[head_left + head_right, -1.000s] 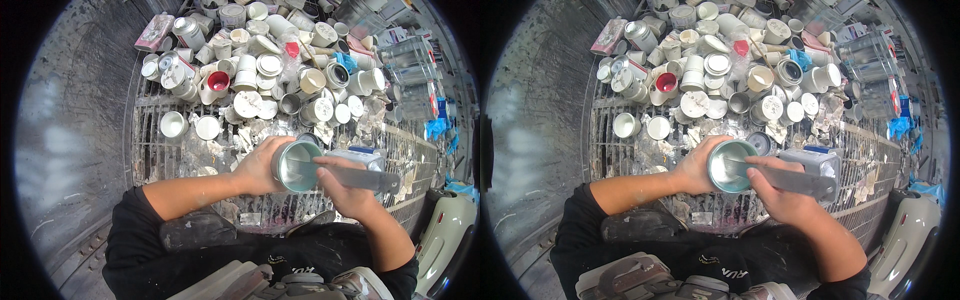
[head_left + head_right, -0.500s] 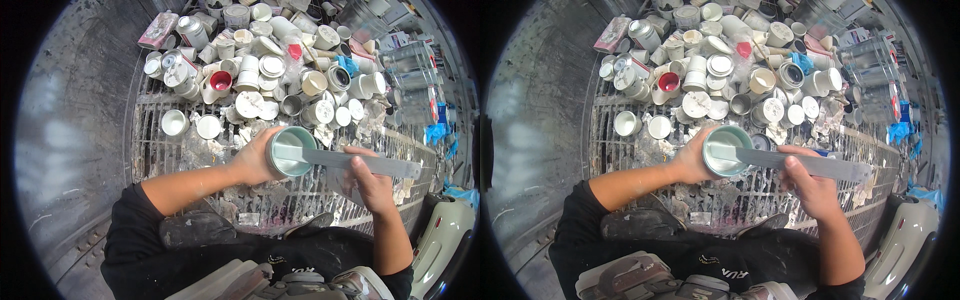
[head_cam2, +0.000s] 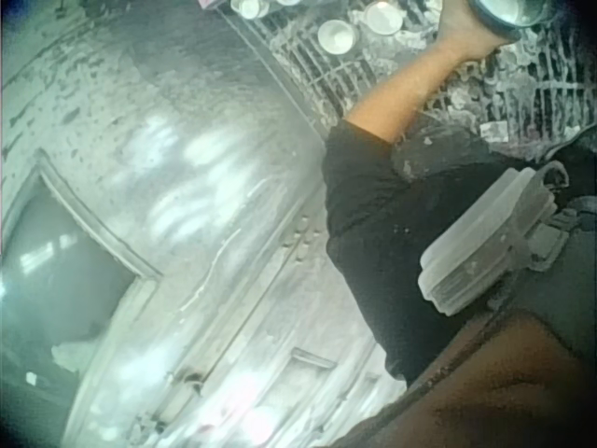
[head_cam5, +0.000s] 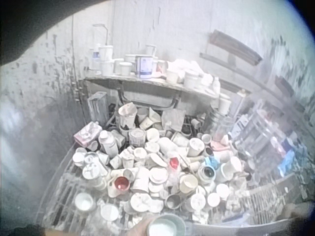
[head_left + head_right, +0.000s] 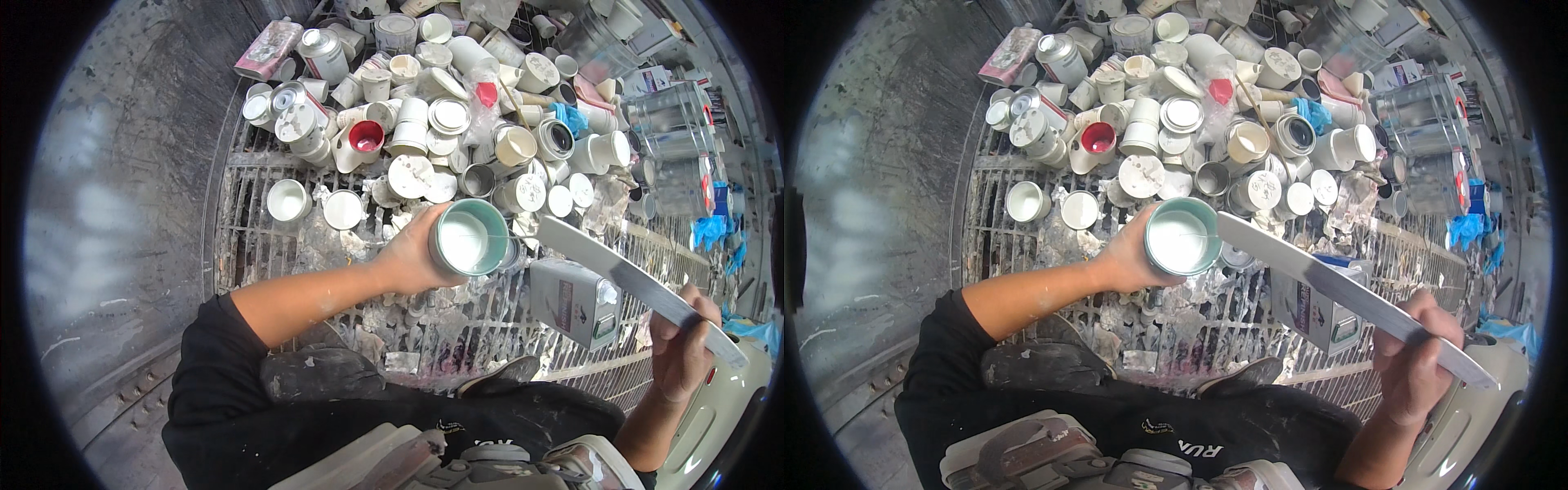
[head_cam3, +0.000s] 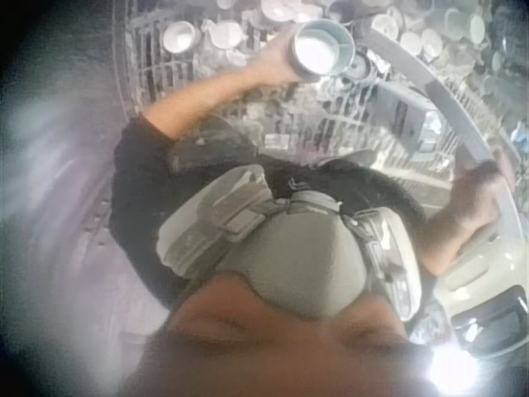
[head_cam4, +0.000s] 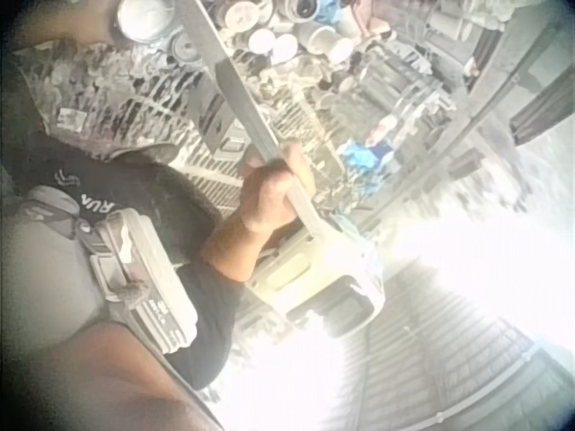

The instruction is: The person opens a white paint can, pours a clear liquid from a metal can into it, and stirs the mixture with a flat metal tool. The person repeats the pouring and stirring steps multiple times to blend the contents.

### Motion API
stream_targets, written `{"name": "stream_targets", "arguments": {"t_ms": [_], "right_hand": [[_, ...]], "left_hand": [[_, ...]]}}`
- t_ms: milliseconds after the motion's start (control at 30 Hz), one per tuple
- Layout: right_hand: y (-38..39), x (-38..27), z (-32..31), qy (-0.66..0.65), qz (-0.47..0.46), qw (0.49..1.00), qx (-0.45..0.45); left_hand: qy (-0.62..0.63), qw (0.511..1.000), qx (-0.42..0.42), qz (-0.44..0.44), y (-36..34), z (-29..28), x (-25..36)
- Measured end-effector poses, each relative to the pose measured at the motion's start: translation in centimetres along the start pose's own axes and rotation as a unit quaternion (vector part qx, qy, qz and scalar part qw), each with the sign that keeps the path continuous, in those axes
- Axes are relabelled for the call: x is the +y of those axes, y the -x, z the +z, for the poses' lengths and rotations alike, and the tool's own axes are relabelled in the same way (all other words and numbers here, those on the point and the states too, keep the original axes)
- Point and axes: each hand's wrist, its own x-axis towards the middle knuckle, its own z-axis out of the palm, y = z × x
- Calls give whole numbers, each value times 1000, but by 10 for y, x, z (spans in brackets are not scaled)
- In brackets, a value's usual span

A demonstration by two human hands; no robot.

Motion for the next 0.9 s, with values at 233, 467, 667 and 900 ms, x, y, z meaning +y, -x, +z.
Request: {"name": "stream_targets", "arguments": {"t_ms": [233,467,667,900], "right_hand": [[0,-31,-13,10,-57,997,-49],[6,-44,-11,43,-54,998,16],[2,-45,-9,21,-66,998,-9],[-2,-45,-16,24,-86,994,-67]], "left_hand": [[-11,1000,8,-7,-1,2,-2],[-16,1000,6,-14,-1,4,-2],[-32,999,4,-12,0,5,-1],[-54,998,11,-5,2,6,0]]}}
